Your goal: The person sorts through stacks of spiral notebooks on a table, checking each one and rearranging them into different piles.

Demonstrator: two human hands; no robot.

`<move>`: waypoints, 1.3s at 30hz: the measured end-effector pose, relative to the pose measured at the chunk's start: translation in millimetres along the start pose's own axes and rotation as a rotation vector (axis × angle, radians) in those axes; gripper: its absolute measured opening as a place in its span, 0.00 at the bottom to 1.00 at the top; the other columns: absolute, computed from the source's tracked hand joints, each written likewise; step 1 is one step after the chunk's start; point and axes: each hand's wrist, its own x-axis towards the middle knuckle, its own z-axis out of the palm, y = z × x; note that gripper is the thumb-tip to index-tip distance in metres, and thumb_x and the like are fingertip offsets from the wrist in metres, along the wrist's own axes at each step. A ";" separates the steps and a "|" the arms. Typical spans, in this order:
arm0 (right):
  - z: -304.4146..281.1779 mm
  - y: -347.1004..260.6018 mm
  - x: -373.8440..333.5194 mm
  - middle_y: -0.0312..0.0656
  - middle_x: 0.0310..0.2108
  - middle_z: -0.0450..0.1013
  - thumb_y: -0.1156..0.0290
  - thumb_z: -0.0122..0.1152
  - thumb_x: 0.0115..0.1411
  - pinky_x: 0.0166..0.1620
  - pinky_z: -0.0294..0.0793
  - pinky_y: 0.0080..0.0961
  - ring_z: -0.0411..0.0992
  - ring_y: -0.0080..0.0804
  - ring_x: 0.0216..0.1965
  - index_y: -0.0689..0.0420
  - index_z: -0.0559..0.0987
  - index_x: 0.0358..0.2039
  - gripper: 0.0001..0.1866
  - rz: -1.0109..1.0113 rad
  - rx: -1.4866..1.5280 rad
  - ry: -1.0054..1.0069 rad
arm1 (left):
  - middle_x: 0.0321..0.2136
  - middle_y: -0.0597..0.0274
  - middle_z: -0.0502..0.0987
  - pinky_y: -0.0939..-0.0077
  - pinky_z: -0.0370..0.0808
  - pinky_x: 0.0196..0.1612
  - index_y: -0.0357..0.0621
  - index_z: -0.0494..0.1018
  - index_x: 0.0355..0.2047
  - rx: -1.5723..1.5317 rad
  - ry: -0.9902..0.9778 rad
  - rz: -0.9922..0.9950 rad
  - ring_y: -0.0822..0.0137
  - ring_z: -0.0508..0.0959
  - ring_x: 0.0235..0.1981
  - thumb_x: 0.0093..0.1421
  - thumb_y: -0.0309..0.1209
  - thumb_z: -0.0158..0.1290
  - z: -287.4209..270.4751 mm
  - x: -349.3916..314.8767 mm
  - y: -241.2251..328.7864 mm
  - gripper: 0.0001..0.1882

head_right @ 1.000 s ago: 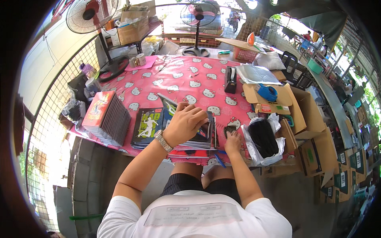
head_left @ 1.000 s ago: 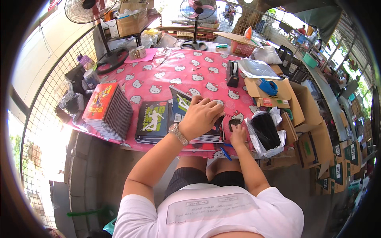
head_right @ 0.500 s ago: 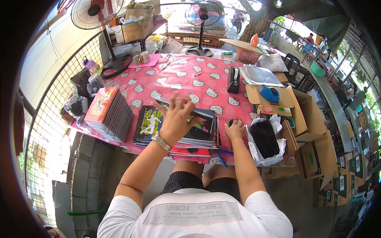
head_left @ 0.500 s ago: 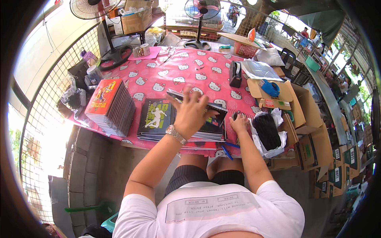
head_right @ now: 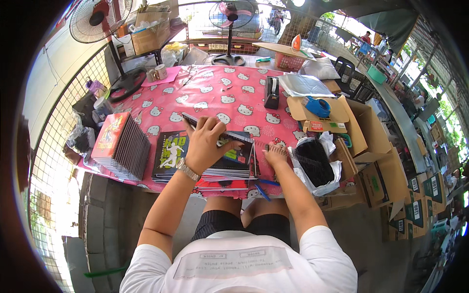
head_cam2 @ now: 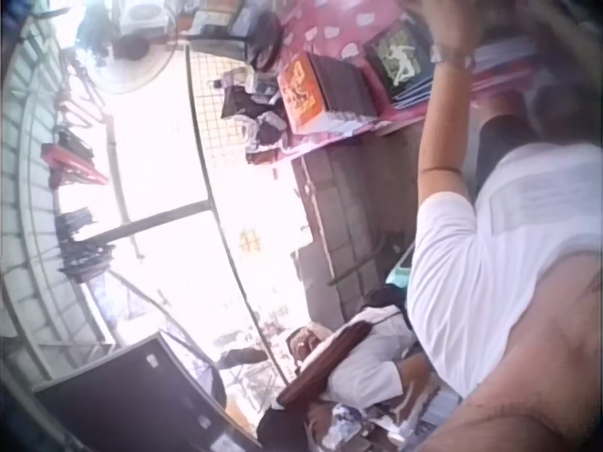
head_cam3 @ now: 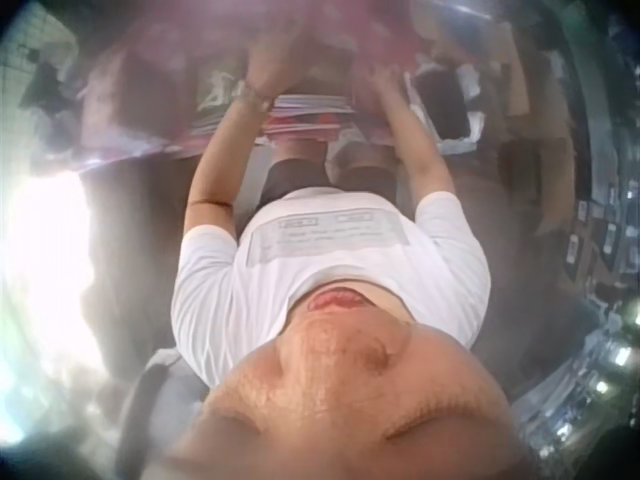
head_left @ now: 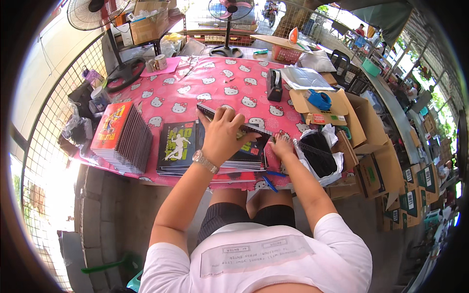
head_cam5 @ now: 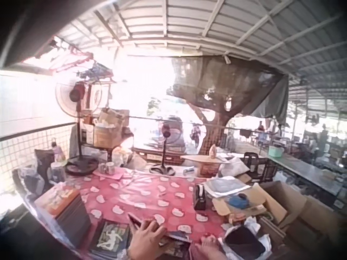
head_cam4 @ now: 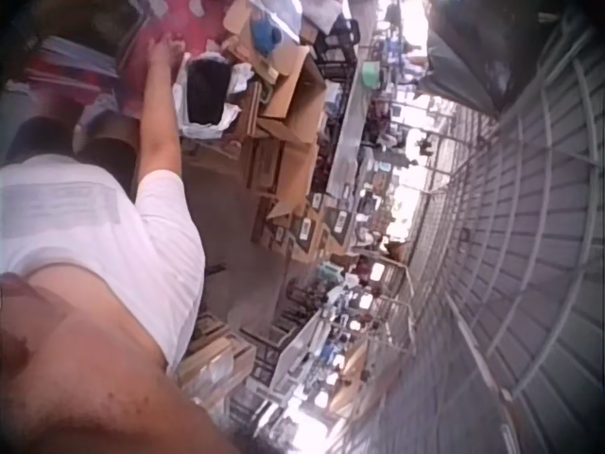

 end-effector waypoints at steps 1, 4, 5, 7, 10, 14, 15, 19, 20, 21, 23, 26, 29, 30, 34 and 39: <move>-27.3 -8.6 4.5 0.54 0.57 0.72 0.44 0.59 0.62 0.53 0.74 0.56 0.71 0.54 0.58 0.58 0.71 0.60 0.35 -0.048 0.236 -0.098 | 0.40 0.65 0.74 0.15 0.52 0.57 0.49 0.73 0.36 0.022 0.004 0.015 0.57 0.72 0.51 0.49 0.57 0.65 -5.4 -4.6 -2.3 0.27; -144.7 -30.3 -10.4 0.47 0.54 0.76 0.44 0.66 0.59 0.50 0.77 0.49 0.78 0.46 0.48 0.59 0.79 0.52 0.32 -0.380 1.263 -0.171 | 0.37 0.66 0.73 0.21 0.54 0.57 0.49 0.72 0.32 0.041 0.073 0.018 0.57 0.72 0.49 0.49 0.57 0.66 -9.3 -15.0 -3.6 0.27; -193.3 -46.2 -37.3 0.45 0.53 0.76 0.47 0.67 0.59 0.51 0.77 0.44 0.78 0.40 0.48 0.59 0.80 0.50 0.30 -0.595 1.646 -0.294 | 0.36 0.65 0.73 0.23 0.55 0.57 0.49 0.72 0.31 0.047 0.085 0.004 0.57 0.72 0.48 0.49 0.56 0.67 -9.4 -19.5 -6.7 0.27; -237.0 -47.9 -59.6 0.43 0.52 0.76 0.49 0.68 0.58 0.51 0.76 0.38 0.77 0.35 0.47 0.60 0.81 0.48 0.28 -0.809 2.019 -0.384 | 0.35 0.65 0.72 0.22 0.54 0.57 0.49 0.71 0.31 0.047 0.107 0.023 0.57 0.73 0.47 0.48 0.57 0.67 -5.0 -16.0 -5.1 0.27; -257.2 -35.5 -52.6 0.45 0.53 0.74 0.55 0.71 0.56 0.58 0.73 0.36 0.75 0.38 0.52 0.60 0.82 0.49 0.26 -0.847 1.129 -0.497 | 0.35 0.66 0.72 0.23 0.54 0.57 0.49 0.71 0.31 0.038 0.188 0.069 0.58 0.73 0.46 0.46 0.57 0.67 -1.8 -12.9 -3.4 0.28; -270.0 -48.7 -60.1 0.41 0.50 0.73 0.59 0.72 0.54 0.57 0.70 0.30 0.73 0.30 0.52 0.61 0.82 0.49 0.25 -1.070 1.771 -0.726 | 0.36 0.65 0.72 0.21 0.53 0.57 0.49 0.73 0.31 -0.006 0.052 0.009 0.58 0.73 0.48 0.46 0.55 0.68 -8.3 -9.0 -4.5 0.26; -265.8 -48.9 -55.4 0.41 0.50 0.73 0.59 0.72 0.54 0.57 0.70 0.30 0.73 0.30 0.52 0.61 0.82 0.49 0.25 -1.069 1.775 -0.730 | 0.36 0.65 0.73 0.20 0.52 0.58 0.49 0.73 0.32 -0.007 0.005 -0.002 0.58 0.72 0.49 0.47 0.53 0.68 -11.1 -9.3 -4.0 0.25; -257.7 -53.7 -49.3 0.40 0.50 0.72 0.60 0.69 0.56 0.55 0.71 0.28 0.72 0.29 0.51 0.60 0.82 0.49 0.23 -0.892 1.373 -0.469 | 0.38 0.65 0.73 0.17 0.49 0.58 0.50 0.75 0.34 -0.031 -0.033 -0.007 0.58 0.72 0.51 0.48 0.52 0.68 -21.4 -7.7 -8.2 0.23; -263.2 -60.7 -53.6 0.40 0.50 0.72 0.59 0.68 0.56 0.55 0.70 0.28 0.72 0.29 0.51 0.61 0.82 0.49 0.24 -0.963 1.485 -0.558 | 0.39 0.66 0.74 0.15 0.48 0.58 0.50 0.76 0.34 -0.041 -0.065 -0.003 0.58 0.72 0.51 0.48 0.51 0.68 -22.7 -8.3 -11.6 0.23; -266.0 -67.0 -55.4 0.39 0.50 0.72 0.58 0.67 0.56 0.55 0.70 0.29 0.72 0.29 0.51 0.62 0.82 0.49 0.24 -1.031 1.597 -0.650 | 0.40 0.66 0.74 0.14 0.47 0.58 0.50 0.76 0.35 -0.051 -0.096 0.002 0.58 0.72 0.51 0.48 0.51 0.68 -24.3 -9.1 -15.0 0.23; -269.1 -68.1 -46.4 0.40 0.50 0.72 0.55 0.67 0.55 0.58 0.70 0.31 0.72 0.32 0.54 0.65 0.81 0.49 0.28 -0.804 1.110 -0.495 | 0.40 0.67 0.74 0.14 0.45 0.59 0.50 0.77 0.36 -0.066 -0.096 0.004 0.58 0.72 0.52 0.49 0.51 0.67 -27.5 -5.7 -17.1 0.23; -267.6 -77.0 -59.7 0.40 0.51 0.72 0.63 0.67 0.55 0.56 0.71 0.29 0.74 0.30 0.50 0.60 0.80 0.52 0.25 -1.029 1.891 -0.736 | 0.39 0.67 0.74 0.14 0.44 0.60 0.51 0.77 0.37 -0.104 -0.145 -0.008 0.58 0.72 0.52 0.50 0.51 0.67 -26.8 -8.4 -20.7 0.22; -264.0 -75.8 -42.1 0.39 0.51 0.73 0.67 0.67 0.55 0.55 0.71 0.28 0.75 0.28 0.48 0.58 0.79 0.54 0.25 -0.748 1.041 -0.359 | 0.38 0.68 0.75 0.13 0.43 0.60 0.52 0.77 0.38 -0.111 -0.147 0.010 0.58 0.72 0.52 0.49 0.52 0.67 -27.9 -1.4 -20.1 0.23; -258.5 -71.3 -39.6 0.38 0.51 0.73 0.66 0.66 0.56 0.55 0.71 0.27 0.74 0.27 0.49 0.58 0.79 0.54 0.24 -0.785 1.418 -0.498 | 0.39 0.69 0.75 0.13 0.44 0.60 0.52 0.77 0.38 -0.123 -0.165 0.007 0.59 0.73 0.52 0.49 0.52 0.67 -26.9 -1.6 -19.1 0.23; -264.7 -88.1 -42.3 0.40 0.51 0.72 0.63 0.66 0.57 0.54 0.72 0.26 0.74 0.27 0.48 0.59 0.78 0.52 0.23 -0.703 1.125 -0.492 | 0.38 0.70 0.75 0.14 0.46 0.60 0.53 0.76 0.38 -0.139 -0.157 -0.006 0.59 0.73 0.51 0.48 0.50 0.69 -26.1 -3.7 -24.3 0.24; -253.0 -87.9 -53.1 0.43 0.48 0.75 0.57 0.68 0.54 0.57 0.73 0.31 0.75 0.35 0.53 0.61 0.76 0.53 0.30 -0.956 1.872 -0.601 | 0.38 0.70 0.75 0.15 0.47 0.59 0.52 0.76 0.37 -0.149 -0.110 0.001 0.59 0.74 0.50 0.47 0.50 0.69 -21.9 -6.8 -21.8 0.24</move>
